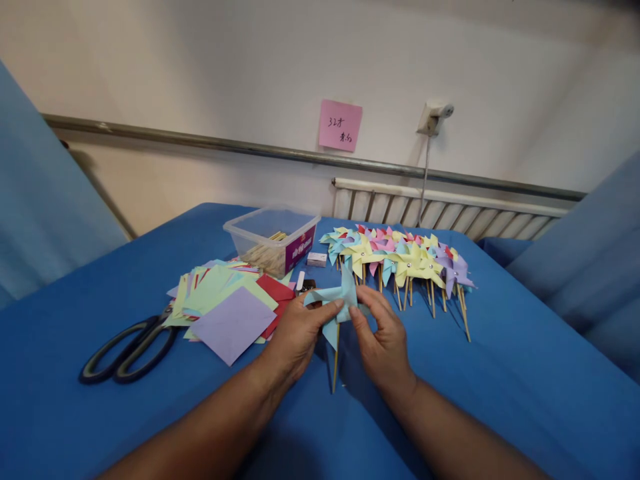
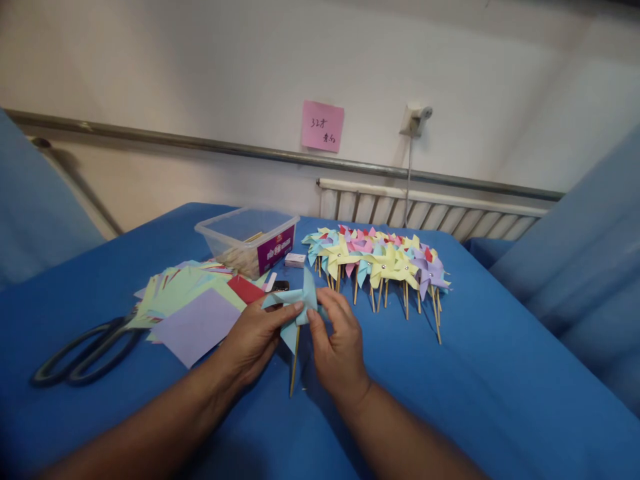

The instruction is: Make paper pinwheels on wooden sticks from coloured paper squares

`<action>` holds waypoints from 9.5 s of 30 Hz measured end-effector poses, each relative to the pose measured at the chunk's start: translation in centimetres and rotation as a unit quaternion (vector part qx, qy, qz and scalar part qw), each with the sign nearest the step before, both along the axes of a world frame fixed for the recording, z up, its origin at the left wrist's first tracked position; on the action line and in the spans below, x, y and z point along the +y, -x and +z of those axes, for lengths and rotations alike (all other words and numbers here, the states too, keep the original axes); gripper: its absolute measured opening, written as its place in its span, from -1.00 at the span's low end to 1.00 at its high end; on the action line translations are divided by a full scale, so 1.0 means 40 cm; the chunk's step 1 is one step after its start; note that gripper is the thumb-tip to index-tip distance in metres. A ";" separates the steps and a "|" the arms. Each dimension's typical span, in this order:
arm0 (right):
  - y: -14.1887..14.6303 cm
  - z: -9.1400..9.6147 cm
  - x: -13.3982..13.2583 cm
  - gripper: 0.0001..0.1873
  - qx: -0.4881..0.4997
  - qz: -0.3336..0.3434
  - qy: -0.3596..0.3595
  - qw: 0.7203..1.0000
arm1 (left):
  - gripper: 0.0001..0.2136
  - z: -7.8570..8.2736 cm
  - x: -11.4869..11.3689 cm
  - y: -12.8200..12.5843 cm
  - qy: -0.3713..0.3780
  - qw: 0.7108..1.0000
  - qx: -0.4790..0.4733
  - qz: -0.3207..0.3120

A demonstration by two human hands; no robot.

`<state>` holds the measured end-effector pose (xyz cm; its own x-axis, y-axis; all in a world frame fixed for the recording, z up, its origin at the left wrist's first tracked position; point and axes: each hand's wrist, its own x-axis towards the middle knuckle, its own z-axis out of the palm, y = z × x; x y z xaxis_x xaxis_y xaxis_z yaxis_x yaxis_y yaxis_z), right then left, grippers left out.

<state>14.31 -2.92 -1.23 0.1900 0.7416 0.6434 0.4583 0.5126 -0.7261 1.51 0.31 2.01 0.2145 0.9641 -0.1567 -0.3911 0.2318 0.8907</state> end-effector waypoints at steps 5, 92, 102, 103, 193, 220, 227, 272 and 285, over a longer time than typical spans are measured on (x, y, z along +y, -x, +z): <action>-0.004 -0.005 -0.002 -0.51 -0.051 -0.033 -0.016 0.998 | -0.67 0.007 -0.001 0.001 0.001 1.000 0.003 0.012; -0.006 0.005 0.002 -0.88 0.112 0.009 0.026 0.993 | -0.73 -0.012 -0.004 0.003 -0.054 0.994 0.098 0.015; -0.015 0.001 0.016 -0.88 0.126 0.020 0.048 0.991 | -0.76 -0.001 -0.007 0.002 -0.058 0.994 0.094 0.004; -0.015 0.001 0.015 -0.88 0.125 0.018 0.044 0.991 | -0.76 0.002 -0.007 0.002 -0.055 0.995 0.087 0.003; 0.039 -0.020 -0.001 -0.58 0.203 0.300 0.359 0.860 | -0.79 0.032 0.015 0.027 -0.032 0.999 -0.003 0.024; 0.043 -0.030 0.013 -0.58 0.210 0.264 0.325 0.883 | -0.81 0.028 0.025 0.036 -0.107 0.994 0.031 -0.002; 0.042 -0.038 0.013 -0.61 0.169 0.266 0.335 0.888 | -0.81 0.027 0.031 0.036 -0.082 0.995 0.035 0.043; 0.053 -0.069 0.041 -0.93 0.065 0.197 0.348 0.914 | -0.79 0.029 0.072 0.052 -0.067 0.993 0.046 0.089; 0.041 -0.052 0.036 -0.92 -0.026 0.150 0.338 0.929 | -0.77 0.043 0.066 0.044 -0.067 0.993 0.043 0.085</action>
